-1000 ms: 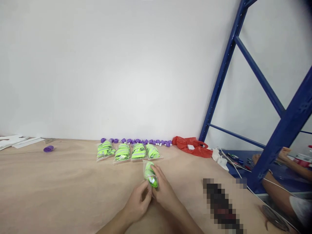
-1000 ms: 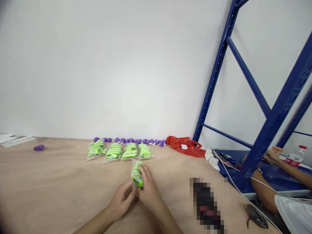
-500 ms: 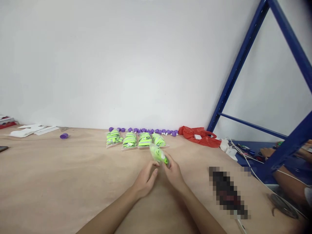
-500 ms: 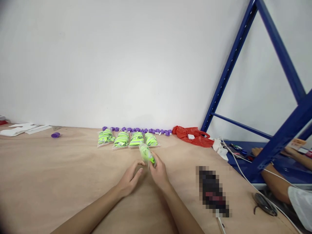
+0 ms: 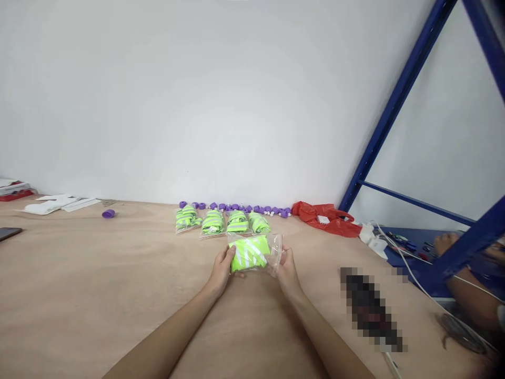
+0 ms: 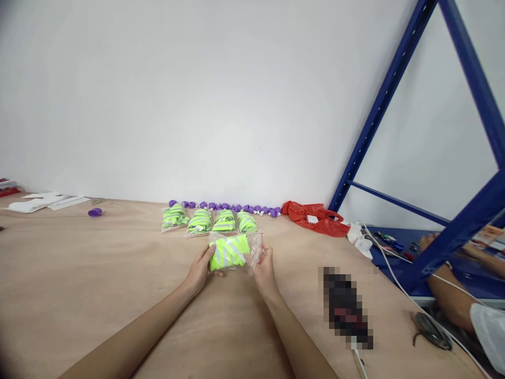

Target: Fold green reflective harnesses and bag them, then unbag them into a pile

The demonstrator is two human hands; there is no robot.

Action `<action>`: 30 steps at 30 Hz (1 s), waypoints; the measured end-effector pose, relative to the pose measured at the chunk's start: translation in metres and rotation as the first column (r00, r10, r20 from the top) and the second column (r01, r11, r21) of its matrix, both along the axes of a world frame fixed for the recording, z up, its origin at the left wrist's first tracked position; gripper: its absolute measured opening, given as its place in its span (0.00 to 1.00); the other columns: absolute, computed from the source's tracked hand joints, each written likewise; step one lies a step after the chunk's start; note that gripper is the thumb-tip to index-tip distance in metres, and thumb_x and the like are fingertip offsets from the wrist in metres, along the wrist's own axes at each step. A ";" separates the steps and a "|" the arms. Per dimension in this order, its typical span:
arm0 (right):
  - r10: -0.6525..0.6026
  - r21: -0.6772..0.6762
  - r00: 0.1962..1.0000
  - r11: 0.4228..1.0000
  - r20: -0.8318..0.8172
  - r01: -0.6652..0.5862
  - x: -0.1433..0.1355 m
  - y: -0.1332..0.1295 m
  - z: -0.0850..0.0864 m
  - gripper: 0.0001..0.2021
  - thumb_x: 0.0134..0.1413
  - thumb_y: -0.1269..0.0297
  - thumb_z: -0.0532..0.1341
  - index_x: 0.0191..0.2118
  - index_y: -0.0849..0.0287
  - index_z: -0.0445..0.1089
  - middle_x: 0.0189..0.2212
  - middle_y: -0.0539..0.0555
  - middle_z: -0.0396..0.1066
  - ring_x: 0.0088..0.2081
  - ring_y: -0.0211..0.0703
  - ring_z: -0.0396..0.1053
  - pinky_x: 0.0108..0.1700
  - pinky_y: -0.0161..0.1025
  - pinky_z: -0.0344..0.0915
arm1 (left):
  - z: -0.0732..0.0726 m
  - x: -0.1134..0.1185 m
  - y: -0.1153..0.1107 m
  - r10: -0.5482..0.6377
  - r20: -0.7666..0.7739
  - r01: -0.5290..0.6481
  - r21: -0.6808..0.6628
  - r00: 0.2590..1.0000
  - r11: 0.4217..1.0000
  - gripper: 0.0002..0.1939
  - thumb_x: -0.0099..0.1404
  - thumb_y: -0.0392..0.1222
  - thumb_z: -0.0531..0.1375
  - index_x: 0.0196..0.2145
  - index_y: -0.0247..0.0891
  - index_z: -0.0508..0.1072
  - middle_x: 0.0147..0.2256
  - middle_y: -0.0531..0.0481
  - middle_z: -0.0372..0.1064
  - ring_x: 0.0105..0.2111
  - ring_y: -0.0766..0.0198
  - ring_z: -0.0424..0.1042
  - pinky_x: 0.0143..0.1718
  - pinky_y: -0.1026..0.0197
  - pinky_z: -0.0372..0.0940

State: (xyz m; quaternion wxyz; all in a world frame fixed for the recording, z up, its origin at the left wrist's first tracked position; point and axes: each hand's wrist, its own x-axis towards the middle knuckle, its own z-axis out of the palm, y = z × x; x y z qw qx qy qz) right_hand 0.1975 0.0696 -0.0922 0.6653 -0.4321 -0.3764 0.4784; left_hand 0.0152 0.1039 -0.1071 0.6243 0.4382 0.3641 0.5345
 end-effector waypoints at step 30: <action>0.482 -0.053 0.832 0.872 0.274 -0.487 0.016 -0.014 0.019 0.29 0.47 0.53 0.72 0.54 0.58 0.73 0.54 0.59 0.74 0.55 0.58 0.71 0.60 0.53 0.65 | -0.003 -0.002 0.005 0.040 -0.183 0.021 0.319 0.982 0.947 0.27 0.60 0.63 0.62 0.41 0.35 0.80 0.40 0.45 0.78 0.44 0.51 0.73 0.47 0.56 0.67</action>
